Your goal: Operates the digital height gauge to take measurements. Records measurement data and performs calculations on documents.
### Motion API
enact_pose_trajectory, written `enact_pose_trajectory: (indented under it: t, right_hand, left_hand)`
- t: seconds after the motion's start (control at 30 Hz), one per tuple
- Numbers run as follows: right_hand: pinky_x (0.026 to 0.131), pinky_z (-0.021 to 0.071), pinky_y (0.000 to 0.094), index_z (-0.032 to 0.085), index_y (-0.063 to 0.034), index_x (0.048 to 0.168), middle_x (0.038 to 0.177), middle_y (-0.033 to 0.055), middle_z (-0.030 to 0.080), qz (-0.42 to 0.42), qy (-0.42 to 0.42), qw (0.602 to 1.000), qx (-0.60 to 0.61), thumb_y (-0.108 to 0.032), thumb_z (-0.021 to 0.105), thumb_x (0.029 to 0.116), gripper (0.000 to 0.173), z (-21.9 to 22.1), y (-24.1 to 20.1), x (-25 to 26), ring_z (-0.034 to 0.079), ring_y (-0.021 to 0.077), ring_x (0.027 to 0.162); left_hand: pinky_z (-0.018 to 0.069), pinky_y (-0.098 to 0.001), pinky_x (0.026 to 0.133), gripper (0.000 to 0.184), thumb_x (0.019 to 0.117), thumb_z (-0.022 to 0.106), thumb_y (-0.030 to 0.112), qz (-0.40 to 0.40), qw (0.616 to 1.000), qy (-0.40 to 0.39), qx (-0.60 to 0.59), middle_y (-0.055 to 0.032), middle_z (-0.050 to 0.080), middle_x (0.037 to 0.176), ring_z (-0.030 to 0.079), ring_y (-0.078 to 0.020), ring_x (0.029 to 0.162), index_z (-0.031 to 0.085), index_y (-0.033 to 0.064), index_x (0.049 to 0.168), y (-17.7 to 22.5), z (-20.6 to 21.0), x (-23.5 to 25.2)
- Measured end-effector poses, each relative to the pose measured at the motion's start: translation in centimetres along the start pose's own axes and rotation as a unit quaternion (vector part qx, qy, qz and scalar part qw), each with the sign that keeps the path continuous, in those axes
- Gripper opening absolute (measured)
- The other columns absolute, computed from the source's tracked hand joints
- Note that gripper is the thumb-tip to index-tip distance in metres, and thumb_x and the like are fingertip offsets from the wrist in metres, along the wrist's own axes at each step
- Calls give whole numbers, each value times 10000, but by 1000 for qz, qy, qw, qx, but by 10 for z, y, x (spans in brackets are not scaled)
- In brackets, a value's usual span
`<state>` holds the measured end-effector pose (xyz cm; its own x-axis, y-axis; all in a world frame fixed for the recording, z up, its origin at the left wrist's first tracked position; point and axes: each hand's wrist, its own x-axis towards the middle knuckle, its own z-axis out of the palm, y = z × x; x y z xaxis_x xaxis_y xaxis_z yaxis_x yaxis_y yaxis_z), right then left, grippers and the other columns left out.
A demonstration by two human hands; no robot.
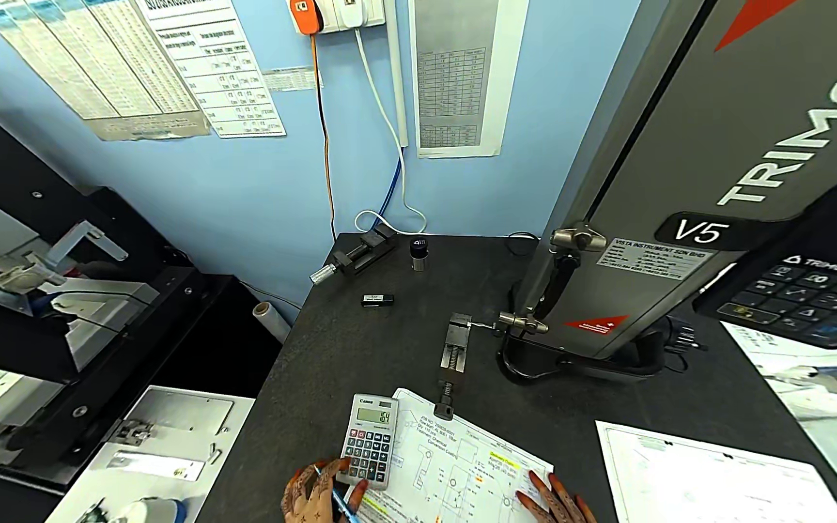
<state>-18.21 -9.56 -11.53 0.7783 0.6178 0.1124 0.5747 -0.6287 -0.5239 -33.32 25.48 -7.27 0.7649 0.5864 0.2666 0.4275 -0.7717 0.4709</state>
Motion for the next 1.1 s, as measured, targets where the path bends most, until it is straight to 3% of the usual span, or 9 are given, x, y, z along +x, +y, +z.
enact_pose_trajectory:
  t: [0.1,0.27,0.4,0.5,0.67,0.77,0.93,1.1]
  right_hand:
    - [1213,158,639,624,-230,1419,1580,114,460,2,-3,1000,-3,-538,539,1009,520,-2,-2,1,336,380,1505]
    - [1217,170,627,639,-234,1405,1568,98,479,2,16,1000,2,-529,567,1000,506,0,-2,-1,350,356,1502]
    - [1221,161,624,628,-244,1416,1580,88,465,10,5,1000,-5,-540,553,1001,515,0,-3,-1,335,352,1511]
    - [1225,160,616,618,-266,1425,1589,72,454,11,4,1000,-8,-553,547,1000,518,1,-3,-1,321,338,1519]
    - [1223,167,616,630,-263,1414,1583,72,464,7,12,1000,-5,-544,557,998,507,2,-3,-1,333,335,1514]
    - [1225,158,612,627,-264,1417,1584,71,462,10,9,1000,-6,-551,545,1001,512,3,-2,-1,332,337,1514]
    - [1225,151,617,625,-257,1417,1589,75,455,7,4,1000,-2,-546,543,1004,510,3,-2,0,323,342,1518]
    - [1221,159,617,630,-257,1413,1580,78,467,7,12,1000,-2,-533,552,1006,498,3,-1,-1,338,339,1511]
  left_hand:
    - [288,-725,1101,510,924,692,429,8,1000,-19,1,-218,715,1198,527,-592,1240,710,7,1210,-3,0,3]
    - [290,-725,1106,530,907,723,431,73,995,-57,-35,-164,714,1244,520,-563,1277,695,29,1252,9,7,7]
    - [288,-703,1123,452,917,718,352,71,997,-16,-33,-189,731,1182,556,-556,1231,714,-3,1196,2,3,-1]
    - [316,-666,1122,433,937,698,405,70,997,-18,-12,-143,742,1165,597,-481,1208,720,53,1189,-12,-1,-7]
    - [289,-719,1107,475,926,709,401,83,995,-47,-25,-191,727,1189,542,-573,1236,715,9,1195,-4,-5,-2]
    - [284,-729,1106,496,923,705,445,99,993,-55,-11,-185,733,1180,555,-569,1229,726,25,1186,-1,2,3]
    - [247,-728,1125,510,923,696,413,61,998,-27,-13,-196,715,1216,534,-577,1246,695,9,1233,-4,-4,15]
    - [216,-738,1138,572,925,689,448,15,997,-69,6,-180,690,1289,497,-575,1299,658,17,1300,-10,-4,22]
